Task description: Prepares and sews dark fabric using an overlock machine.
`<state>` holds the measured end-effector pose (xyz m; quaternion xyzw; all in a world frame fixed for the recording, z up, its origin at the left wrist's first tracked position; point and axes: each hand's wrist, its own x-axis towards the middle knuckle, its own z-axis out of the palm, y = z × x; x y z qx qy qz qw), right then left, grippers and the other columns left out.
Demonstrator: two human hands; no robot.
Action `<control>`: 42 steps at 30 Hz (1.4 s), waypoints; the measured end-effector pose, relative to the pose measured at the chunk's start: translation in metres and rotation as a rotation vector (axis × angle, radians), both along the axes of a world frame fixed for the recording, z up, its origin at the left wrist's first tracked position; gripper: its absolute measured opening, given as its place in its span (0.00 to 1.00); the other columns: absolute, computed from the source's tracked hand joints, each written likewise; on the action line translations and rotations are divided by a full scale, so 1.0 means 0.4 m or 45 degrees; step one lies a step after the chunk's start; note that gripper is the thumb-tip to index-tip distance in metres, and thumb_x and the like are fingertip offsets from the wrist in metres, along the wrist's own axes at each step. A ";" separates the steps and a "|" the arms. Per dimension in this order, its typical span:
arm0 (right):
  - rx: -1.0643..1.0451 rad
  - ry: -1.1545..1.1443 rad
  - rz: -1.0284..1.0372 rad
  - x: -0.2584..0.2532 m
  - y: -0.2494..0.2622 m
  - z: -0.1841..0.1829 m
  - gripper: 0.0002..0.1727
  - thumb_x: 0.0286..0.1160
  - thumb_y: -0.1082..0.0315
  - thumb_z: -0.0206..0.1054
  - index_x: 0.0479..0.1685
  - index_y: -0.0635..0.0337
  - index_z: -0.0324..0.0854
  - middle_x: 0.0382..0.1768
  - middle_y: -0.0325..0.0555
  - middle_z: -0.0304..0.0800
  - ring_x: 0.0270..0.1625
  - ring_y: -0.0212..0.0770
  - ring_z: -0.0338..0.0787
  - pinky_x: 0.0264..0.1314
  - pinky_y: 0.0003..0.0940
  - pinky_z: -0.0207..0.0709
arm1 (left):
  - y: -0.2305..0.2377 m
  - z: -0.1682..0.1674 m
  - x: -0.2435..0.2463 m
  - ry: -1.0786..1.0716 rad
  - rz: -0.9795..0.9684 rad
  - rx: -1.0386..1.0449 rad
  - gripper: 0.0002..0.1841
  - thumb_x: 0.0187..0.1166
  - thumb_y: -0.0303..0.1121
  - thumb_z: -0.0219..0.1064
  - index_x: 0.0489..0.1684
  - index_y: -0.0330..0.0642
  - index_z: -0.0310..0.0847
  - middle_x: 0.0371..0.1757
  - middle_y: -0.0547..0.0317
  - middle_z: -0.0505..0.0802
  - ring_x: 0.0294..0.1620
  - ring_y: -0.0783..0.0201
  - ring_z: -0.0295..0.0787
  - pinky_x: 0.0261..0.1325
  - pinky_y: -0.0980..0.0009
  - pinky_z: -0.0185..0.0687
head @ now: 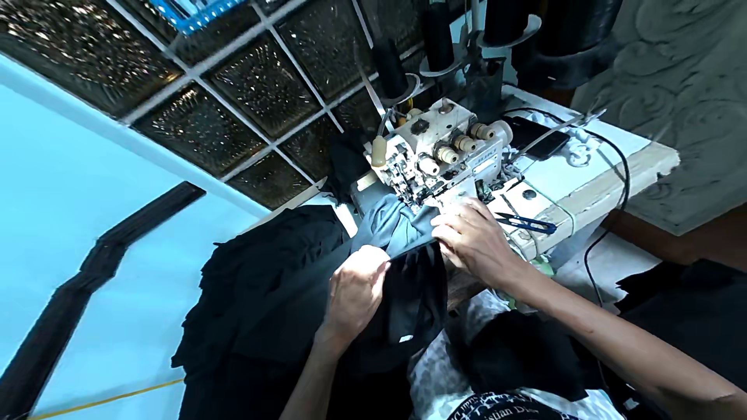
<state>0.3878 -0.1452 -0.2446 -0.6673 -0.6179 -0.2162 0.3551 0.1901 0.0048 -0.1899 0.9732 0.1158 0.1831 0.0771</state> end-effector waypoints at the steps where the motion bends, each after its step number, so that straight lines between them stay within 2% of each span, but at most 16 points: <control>1: -0.048 0.077 0.111 -0.012 -0.022 0.012 0.06 0.73 0.70 0.68 0.38 0.58 0.91 0.47 0.48 0.95 0.65 0.55 0.89 0.77 0.62 0.70 | -0.002 0.043 -0.027 0.126 -0.122 -0.096 0.14 0.85 0.31 0.59 0.40 0.35 0.92 0.42 0.48 0.95 0.45 0.53 0.94 0.51 0.54 0.89; 5: -0.263 0.230 0.669 -0.065 -0.128 0.055 0.12 0.84 0.70 0.58 0.39 0.57 0.90 0.45 0.42 0.96 0.70 0.53 0.87 0.83 0.58 0.66 | -0.066 0.191 -0.138 0.463 -0.619 -0.053 0.23 0.91 0.43 0.49 0.29 0.46 0.87 0.26 0.61 0.87 0.25 0.62 0.87 0.26 0.63 0.81; 10: -0.064 0.280 0.648 -0.093 -0.132 0.066 0.14 0.87 0.67 0.58 0.40 0.55 0.90 0.49 0.41 0.96 0.70 0.48 0.87 0.83 0.47 0.68 | -0.140 0.248 -0.136 0.558 -0.942 -0.028 0.16 0.88 0.34 0.52 0.30 0.49 0.84 0.25 0.61 0.81 0.19 0.62 0.77 0.17 0.68 0.68; 12: 0.105 0.405 0.519 -0.101 -0.103 0.048 0.12 0.87 0.68 0.59 0.46 0.57 0.90 0.57 0.46 0.94 0.66 0.44 0.89 0.75 0.39 0.76 | -0.134 0.258 -0.114 0.498 -0.927 -0.053 0.16 0.90 0.35 0.51 0.32 0.48 0.84 0.25 0.61 0.81 0.19 0.64 0.76 0.17 0.70 0.67; 14: 0.174 0.703 0.309 -0.109 -0.065 0.012 0.10 0.81 0.68 0.65 0.49 0.62 0.90 0.54 0.50 0.94 0.54 0.41 0.94 0.59 0.35 0.86 | -0.118 0.263 -0.092 0.391 -0.861 -0.111 0.18 0.93 0.39 0.50 0.35 0.47 0.85 0.26 0.61 0.82 0.22 0.66 0.77 0.21 0.74 0.71; 16: -0.113 1.186 0.196 -0.118 -0.034 -0.004 0.13 0.81 0.68 0.64 0.55 0.66 0.86 0.51 0.52 0.91 0.45 0.41 0.92 0.51 0.40 0.86 | -0.092 0.272 -0.069 0.295 -0.812 -0.253 0.19 0.93 0.41 0.51 0.37 0.43 0.85 0.28 0.59 0.83 0.28 0.71 0.80 0.31 0.79 0.75; 19: -0.787 1.644 0.417 -0.135 0.005 -0.006 0.21 0.92 0.59 0.56 0.72 0.63 0.75 0.53 0.52 0.88 0.39 0.37 0.90 0.44 0.36 0.85 | -0.045 0.290 -0.048 0.244 -0.825 -0.536 0.15 0.92 0.39 0.55 0.43 0.40 0.84 0.32 0.64 0.83 0.34 0.83 0.79 0.41 0.90 0.75; 22: -0.908 1.532 0.699 -0.183 -0.001 0.039 0.18 0.91 0.64 0.55 0.64 0.68 0.81 0.45 0.56 0.88 0.36 0.41 0.87 0.44 0.39 0.82 | -0.014 0.294 -0.041 0.271 -0.846 -0.742 0.13 0.91 0.40 0.57 0.43 0.45 0.85 0.40 0.72 0.89 0.45 0.87 0.84 0.50 0.90 0.79; 25: -0.475 1.081 1.129 -0.232 -0.068 0.125 0.11 0.81 0.74 0.63 0.45 0.73 0.90 0.34 0.58 0.93 0.36 0.48 0.92 0.45 0.46 0.83 | -0.002 0.290 -0.041 0.366 -0.853 -0.789 0.13 0.91 0.38 0.56 0.42 0.41 0.84 0.49 0.71 0.92 0.57 0.86 0.84 0.63 0.86 0.78; 28: -0.201 0.828 1.388 -0.233 -0.119 0.190 0.10 0.81 0.72 0.63 0.37 0.68 0.87 0.30 0.53 0.88 0.37 0.48 0.90 0.40 0.44 0.81 | -0.023 0.295 -0.036 0.498 -0.863 -0.593 0.18 0.93 0.38 0.52 0.41 0.35 0.84 0.41 0.61 0.90 0.49 0.82 0.84 0.56 0.87 0.77; 30: -0.097 0.901 1.289 -0.207 -0.135 0.209 0.13 0.83 0.70 0.61 0.33 0.69 0.85 0.25 0.50 0.85 0.30 0.40 0.86 0.34 0.33 0.77 | -0.047 0.304 -0.035 0.556 -0.870 -0.420 0.20 0.93 0.39 0.49 0.38 0.38 0.85 0.34 0.59 0.88 0.41 0.75 0.85 0.50 0.81 0.79; 33: -0.071 1.112 1.049 -0.163 -0.130 0.210 0.14 0.86 0.69 0.59 0.41 0.70 0.87 0.29 0.47 0.87 0.28 0.28 0.82 0.33 0.21 0.76 | -0.059 0.326 -0.043 0.518 -0.834 -0.326 0.22 0.95 0.41 0.46 0.33 0.40 0.81 0.31 0.56 0.86 0.41 0.70 0.85 0.67 0.73 0.72; 35: 0.000 1.126 0.859 -0.155 -0.112 0.187 0.13 0.86 0.68 0.60 0.44 0.67 0.87 0.33 0.47 0.89 0.32 0.28 0.84 0.38 0.21 0.76 | -0.069 0.352 -0.055 0.536 -0.728 -0.182 0.23 0.95 0.44 0.45 0.34 0.40 0.80 0.30 0.54 0.85 0.40 0.65 0.84 0.70 0.66 0.68; 38: 0.180 0.974 0.405 -0.167 -0.078 0.106 0.10 0.83 0.68 0.63 0.46 0.65 0.87 0.37 0.48 0.91 0.35 0.36 0.88 0.40 0.30 0.82 | -0.085 0.383 -0.081 0.636 -0.462 0.287 0.22 0.91 0.43 0.51 0.39 0.37 0.87 0.33 0.46 0.92 0.39 0.47 0.91 0.62 0.42 0.74; 40: 0.105 0.743 0.052 -0.174 -0.062 0.020 0.12 0.79 0.64 0.67 0.50 0.64 0.87 0.45 0.51 0.93 0.42 0.47 0.93 0.44 0.42 0.87 | -0.050 0.385 -0.102 0.606 -0.303 0.473 0.21 0.88 0.39 0.51 0.40 0.36 0.90 0.31 0.46 0.92 0.37 0.44 0.91 0.61 0.35 0.74; 42: -0.263 0.653 -0.044 -0.206 -0.062 -0.060 0.23 0.77 0.52 0.69 0.55 0.64 0.88 0.65 0.59 0.89 0.69 0.62 0.87 0.70 0.62 0.77 | -0.008 0.384 -0.112 0.490 -0.209 0.542 0.23 0.87 0.41 0.49 0.37 0.38 0.92 0.28 0.50 0.91 0.33 0.47 0.90 0.64 0.34 0.71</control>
